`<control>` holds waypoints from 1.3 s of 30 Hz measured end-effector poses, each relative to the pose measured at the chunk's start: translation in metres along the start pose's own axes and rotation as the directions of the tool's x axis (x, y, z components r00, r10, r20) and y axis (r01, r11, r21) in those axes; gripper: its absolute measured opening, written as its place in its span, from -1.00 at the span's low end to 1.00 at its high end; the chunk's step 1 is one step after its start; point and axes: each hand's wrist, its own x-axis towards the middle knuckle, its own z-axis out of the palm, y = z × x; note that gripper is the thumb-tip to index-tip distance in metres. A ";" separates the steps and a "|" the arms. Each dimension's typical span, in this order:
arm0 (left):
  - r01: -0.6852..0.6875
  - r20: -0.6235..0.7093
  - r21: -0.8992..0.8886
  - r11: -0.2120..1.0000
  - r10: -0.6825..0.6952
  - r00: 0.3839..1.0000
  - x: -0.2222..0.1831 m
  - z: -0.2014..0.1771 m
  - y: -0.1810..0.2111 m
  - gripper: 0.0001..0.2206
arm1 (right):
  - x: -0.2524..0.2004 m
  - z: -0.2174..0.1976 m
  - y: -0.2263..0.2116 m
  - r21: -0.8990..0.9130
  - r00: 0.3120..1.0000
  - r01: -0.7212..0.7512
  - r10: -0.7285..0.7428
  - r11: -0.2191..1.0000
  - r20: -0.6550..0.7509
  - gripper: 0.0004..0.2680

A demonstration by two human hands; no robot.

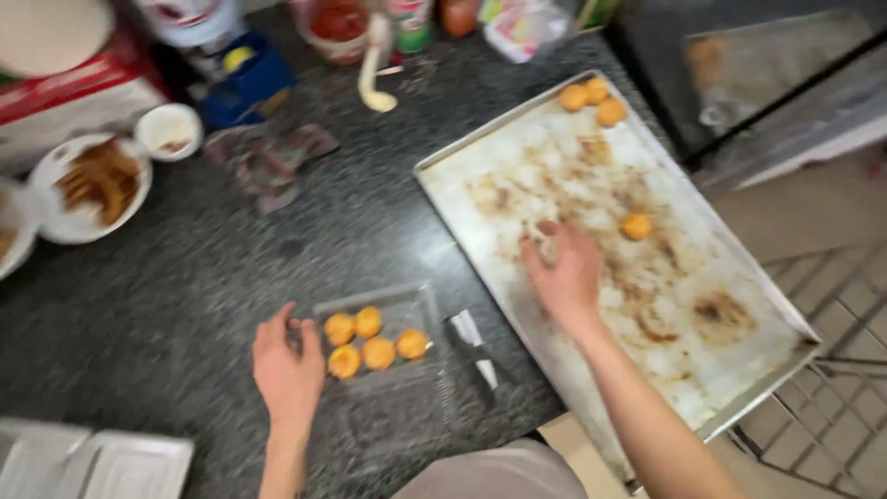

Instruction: The person is packing small round pastries from a large baking tray into individual plastic clamshell containers and stapling them shut.

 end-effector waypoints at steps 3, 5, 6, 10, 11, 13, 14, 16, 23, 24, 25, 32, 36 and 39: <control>-0.126 0.005 -0.066 0.990 0.127 0.992 0.026 0.023 0.054 -0.66 | 0.016 -0.009 0.102 -0.096 0.995 -0.014 0.005 0.995 -0.101 -0.64; -0.144 0.072 -0.092 0.985 0.151 0.986 0.044 0.056 0.101 -0.68 | 0.025 -0.019 0.143 -0.091 0.994 -0.101 0.097 0.991 -0.050 -0.60; -0.150 0.135 -0.117 0.982 0.165 0.977 0.055 0.071 0.125 -0.69 | 0.030 -0.023 0.162 -0.089 0.984 -0.178 0.180 0.980 0.007 -0.54; -0.228 0.305 -0.198 0.953 0.281 0.910 0.100 0.139 0.224 -0.66 | 0.058 -0.042 0.168 -0.087 0.933 -0.312 0.322 0.946 0.160 -0.51; -0.278 0.362 -0.214 0.936 0.341 0.867 0.113 0.160 0.244 -0.62 | 0.065 -0.045 0.167 -0.118 0.900 -0.285 0.308 0.951 0.308 -0.48; -0.329 0.422 -0.236 0.914 0.402 0.813 0.142 0.209 0.280 -0.58 | 0.070 -0.049 0.168 -0.146 0.843 -0.262 0.300 0.954 0.447 -0.45; -0.376 0.466 -0.208 0.903 0.430 0.773 0.158 0.236 0.297 -0.58 | 0.068 -0.049 0.171 -0.175 0.834 -0.202 0.263 0.964 0.486 -0.43; -0.426 0.516 -0.189 0.885 0.458 0.724 0.183 0.290 0.328 -0.57 | 0.061 -0.045 0.180 -0.207 0.818 -0.149 0.238 0.967 0.523 -0.41; -0.723 0.397 -0.132 0.678 0.705 0.588 0.206 0.416 0.424 -0.61 | 0.051 -0.045 0.184 -0.214 0.838 -0.166 0.252 0.963 0.485 -0.52; -0.784 0.337 -0.102 0.612 0.763 0.552 0.205 0.434 0.432 -0.64 | 0.053 -0.047 0.179 -0.210 0.823 -0.226 0.301 0.951 0.482 -0.55; -0.785 0.343 -0.105 0.611 0.763 0.548 0.204 0.441 0.440 -0.64 | 0.055 -0.050 0.177 -0.211 0.819 -0.231 0.307 0.950 0.484 -0.55; -0.838 0.564 0.117 0.533 0.659 0.497 0.189 0.450 0.463 -0.49 | 0.052 -0.057 0.165 -0.167 0.731 -0.365 0.393 0.916 0.558 -0.58; -0.722 0.742 0.037 0.691 0.465 0.484 0.183 0.419 0.457 -0.48 | 0.045 -0.052 0.164 -0.187 0.733 -0.395 0.432 0.899 0.525 -0.62; -0.641 0.636 -0.113 0.759 0.551 0.540 0.165 0.422 0.416 -0.53 | 0.038 -0.047 0.156 -0.204 0.637 -0.563 0.578 0.801 0.510 -0.53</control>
